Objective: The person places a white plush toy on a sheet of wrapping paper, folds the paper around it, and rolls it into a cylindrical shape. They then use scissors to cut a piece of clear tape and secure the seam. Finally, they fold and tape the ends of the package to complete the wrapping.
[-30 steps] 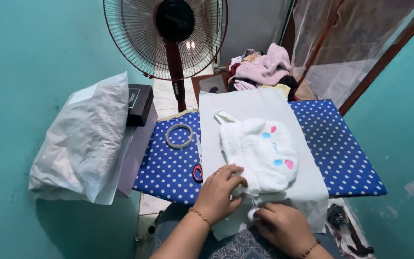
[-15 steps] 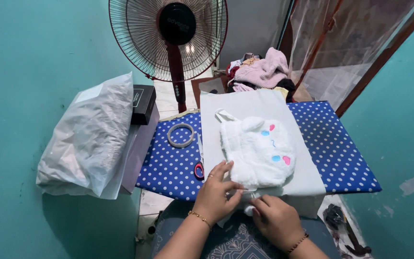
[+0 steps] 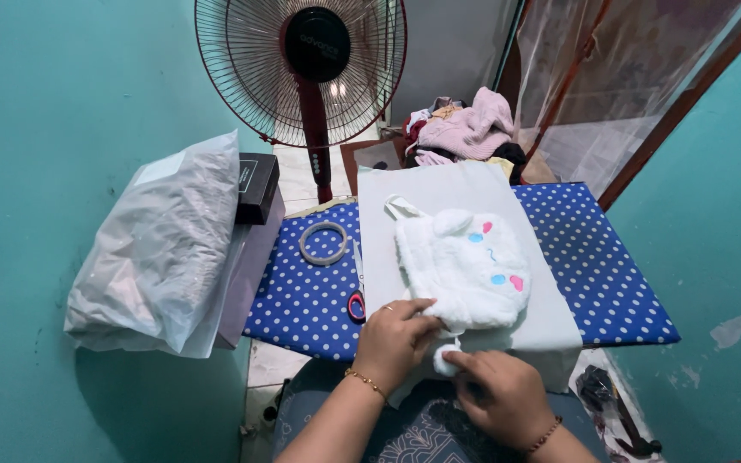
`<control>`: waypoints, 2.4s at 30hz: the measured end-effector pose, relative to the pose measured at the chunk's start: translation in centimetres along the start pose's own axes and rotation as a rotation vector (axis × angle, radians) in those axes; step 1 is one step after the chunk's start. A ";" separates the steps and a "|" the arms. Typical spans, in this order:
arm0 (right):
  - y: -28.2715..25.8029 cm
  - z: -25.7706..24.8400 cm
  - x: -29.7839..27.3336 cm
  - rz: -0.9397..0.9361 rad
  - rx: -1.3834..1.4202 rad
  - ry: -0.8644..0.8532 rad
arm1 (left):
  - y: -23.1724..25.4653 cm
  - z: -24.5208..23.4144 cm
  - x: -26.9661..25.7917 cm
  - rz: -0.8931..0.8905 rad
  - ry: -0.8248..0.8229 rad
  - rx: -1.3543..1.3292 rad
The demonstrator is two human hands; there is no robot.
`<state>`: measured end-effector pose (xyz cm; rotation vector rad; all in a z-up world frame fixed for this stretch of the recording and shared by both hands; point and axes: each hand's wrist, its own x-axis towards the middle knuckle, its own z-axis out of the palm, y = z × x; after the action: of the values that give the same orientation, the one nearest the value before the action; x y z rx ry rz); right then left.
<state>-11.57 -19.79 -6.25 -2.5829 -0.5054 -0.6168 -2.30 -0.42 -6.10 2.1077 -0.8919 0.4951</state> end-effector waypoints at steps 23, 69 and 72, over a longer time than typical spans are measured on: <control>3.4 1.4 3.7 -0.050 -0.300 0.113 | -1.2 -0.9 -0.2 -0.224 -0.245 -0.036; 9.1 -8.6 12.2 0.181 0.603 0.266 | -6.2 2.0 11.7 -0.541 -0.162 -0.620; 8.3 -9.1 11.1 0.009 -0.091 0.322 | -6.8 2.1 11.8 -0.119 0.120 -0.344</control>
<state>-1.79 -28.47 3.90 -2.4975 -0.3651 -1.0512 10.76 -4.09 -3.85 1.7858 -0.7208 0.3726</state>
